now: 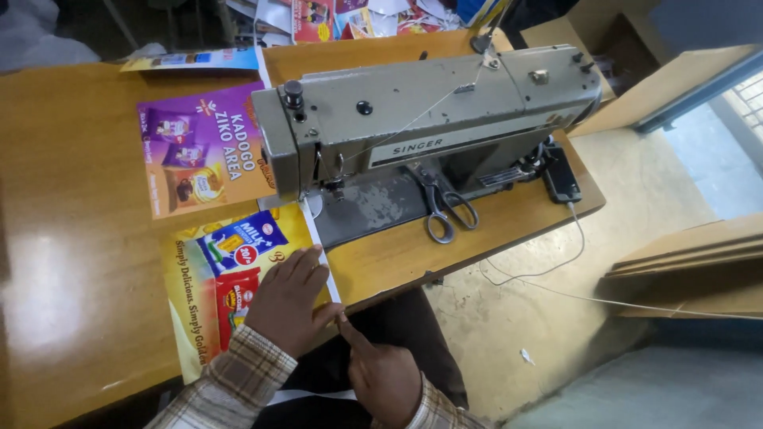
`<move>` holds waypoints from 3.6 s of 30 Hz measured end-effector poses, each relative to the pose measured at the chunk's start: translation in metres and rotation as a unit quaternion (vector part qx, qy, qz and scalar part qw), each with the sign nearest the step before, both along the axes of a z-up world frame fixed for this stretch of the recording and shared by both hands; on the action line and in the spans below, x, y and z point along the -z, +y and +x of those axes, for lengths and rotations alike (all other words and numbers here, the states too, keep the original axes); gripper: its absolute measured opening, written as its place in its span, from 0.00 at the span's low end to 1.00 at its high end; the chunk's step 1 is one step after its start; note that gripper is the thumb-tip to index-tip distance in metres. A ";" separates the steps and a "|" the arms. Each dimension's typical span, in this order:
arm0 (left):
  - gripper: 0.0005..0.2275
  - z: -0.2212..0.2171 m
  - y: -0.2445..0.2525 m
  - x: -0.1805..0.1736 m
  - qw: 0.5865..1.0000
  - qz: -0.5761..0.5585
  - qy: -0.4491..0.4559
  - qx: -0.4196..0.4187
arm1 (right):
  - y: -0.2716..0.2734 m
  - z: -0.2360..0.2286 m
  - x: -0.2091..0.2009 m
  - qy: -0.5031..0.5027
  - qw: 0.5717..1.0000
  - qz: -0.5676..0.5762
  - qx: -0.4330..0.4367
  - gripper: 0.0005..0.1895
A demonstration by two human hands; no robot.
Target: The person uses a sewing machine to stitch a white strip of material along the edge of several printed paper sheets. They handle the papers one by one, feeding them under the needle and guiding the strip through the machine.
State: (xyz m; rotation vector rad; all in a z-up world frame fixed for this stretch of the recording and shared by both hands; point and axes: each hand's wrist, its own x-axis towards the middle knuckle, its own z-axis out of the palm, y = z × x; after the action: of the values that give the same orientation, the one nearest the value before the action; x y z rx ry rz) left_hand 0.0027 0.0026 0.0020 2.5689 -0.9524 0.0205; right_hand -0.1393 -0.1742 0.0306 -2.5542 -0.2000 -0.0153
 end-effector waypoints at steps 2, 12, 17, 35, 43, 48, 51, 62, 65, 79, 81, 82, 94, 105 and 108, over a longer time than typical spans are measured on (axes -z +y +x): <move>0.28 -0.004 0.003 0.002 1.000 -0.001 -0.020 -0.008 | 0.000 -0.001 0.002 0.012 1.000 -0.005 0.006 0.35; 0.29 0.011 0.005 0.014 0.995 -0.056 -0.078 -0.026 | 0.002 0.007 0.013 -0.023 0.999 -0.023 0.003 0.32; 0.31 0.028 0.005 -0.012 0.995 0.058 0.073 -0.018 | 0.004 0.018 0.015 -0.052 0.998 -0.023 0.005 0.31; 0.11 0.021 0.020 0.004 0.996 0.005 -0.074 0.044 | 0.009 0.081 0.015 -0.023 0.989 -0.137 0.043 0.26; 0.09 0.047 0.016 0.012 0.997 -0.001 -0.076 0.021 | 0.014 0.109 0.000 0.020 0.992 -0.117 0.043 0.27; 0.10 0.061 0.016 0.020 0.995 0.002 -0.101 0.011 | 0.014 0.128 0.006 0.021 0.993 -0.105 0.048 0.25; 0.11 0.068 0.014 0.026 0.996 -0.015 -0.093 -0.002 | 0.016 0.137 0.012 0.038 0.991 -0.119 0.052 0.25; 0.09 0.064 0.013 0.040 0.988 -0.068 -0.138 0.010 | 0.024 0.077 -0.003 0.136 0.952 0.252 0.106 0.31; 0.12 0.069 0.017 0.036 0.998 -0.056 -0.035 0.005 | 0.022 0.036 0.029 0.099 0.945 0.285 0.129 0.30; 0.17 0.051 0.000 0.010 0.998 -0.055 0.015 -0.035 | 0.009 -0.013 0.041 -0.064 0.993 -0.091 0.023 0.30; 0.17 0.045 -0.001 0.007 0.999 -0.034 0.005 -0.030 | 0.010 -0.013 0.040 -0.068 0.995 -0.064 0.027 0.29; 0.18 0.040 -0.002 0.004 0.999 -0.016 0.016 -0.029 | 0.009 -0.013 0.042 -0.064 0.995 -0.077 0.028 0.30; 0.26 -0.010 -0.008 0.034 0.991 -0.091 -0.081 -0.061 | 0.014 -0.007 0.028 -0.065 0.994 -0.070 0.048 0.32; 0.28 0.007 -0.005 0.021 0.996 -0.047 -0.035 -0.068 | 0.020 0.005 0.015 -0.061 0.995 -0.067 0.049 0.31; 0.30 0.014 -0.004 0.023 0.996 -0.023 -0.042 -0.077 | 0.022 0.011 0.008 -0.076 0.995 -0.055 0.041 0.32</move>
State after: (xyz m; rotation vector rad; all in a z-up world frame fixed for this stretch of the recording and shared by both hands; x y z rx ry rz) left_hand 0.0168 -0.0014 -0.0214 2.6106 -0.7715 0.1926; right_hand -0.1285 -0.1521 0.0230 -2.6716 -0.1569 -0.2379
